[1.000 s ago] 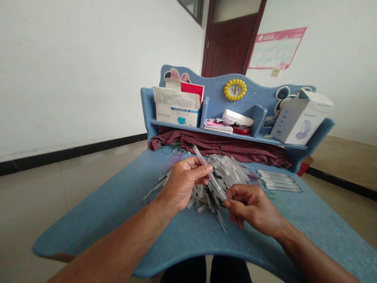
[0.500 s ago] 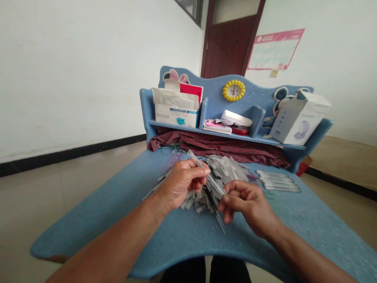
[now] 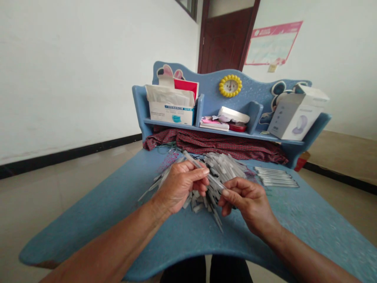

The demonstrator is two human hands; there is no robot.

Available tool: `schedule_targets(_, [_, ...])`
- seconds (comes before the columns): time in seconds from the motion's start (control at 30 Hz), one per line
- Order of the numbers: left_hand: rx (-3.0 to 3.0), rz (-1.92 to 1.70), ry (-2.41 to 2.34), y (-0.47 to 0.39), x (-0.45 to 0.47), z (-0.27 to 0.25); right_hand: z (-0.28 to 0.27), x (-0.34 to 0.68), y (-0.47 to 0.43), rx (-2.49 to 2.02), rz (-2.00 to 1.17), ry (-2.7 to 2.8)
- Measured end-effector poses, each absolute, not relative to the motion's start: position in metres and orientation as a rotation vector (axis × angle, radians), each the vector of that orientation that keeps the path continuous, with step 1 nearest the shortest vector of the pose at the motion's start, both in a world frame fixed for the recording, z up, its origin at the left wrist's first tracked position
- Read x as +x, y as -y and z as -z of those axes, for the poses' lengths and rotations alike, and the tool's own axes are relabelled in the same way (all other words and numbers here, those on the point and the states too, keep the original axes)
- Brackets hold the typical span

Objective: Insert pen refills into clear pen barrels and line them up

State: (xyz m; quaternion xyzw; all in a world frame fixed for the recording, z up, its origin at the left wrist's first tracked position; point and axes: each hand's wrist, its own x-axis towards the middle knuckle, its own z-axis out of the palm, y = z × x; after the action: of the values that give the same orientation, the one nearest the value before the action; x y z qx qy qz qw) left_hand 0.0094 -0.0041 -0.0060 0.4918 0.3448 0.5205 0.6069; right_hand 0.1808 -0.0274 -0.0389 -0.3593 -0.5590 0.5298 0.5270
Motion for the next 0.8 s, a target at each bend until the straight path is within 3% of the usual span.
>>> schedule_targets(0.47, [1.217,-1.226,-0.819,0.006,0.014,0.007,0.037,0.186,0.023,-0.932,-1.154,1.567])
schedule_targets(0.8, [1.352,-0.929,-0.907,0.003,0.013,0.007,0.021,0.198,0.021,-0.723,0.011,2.092])
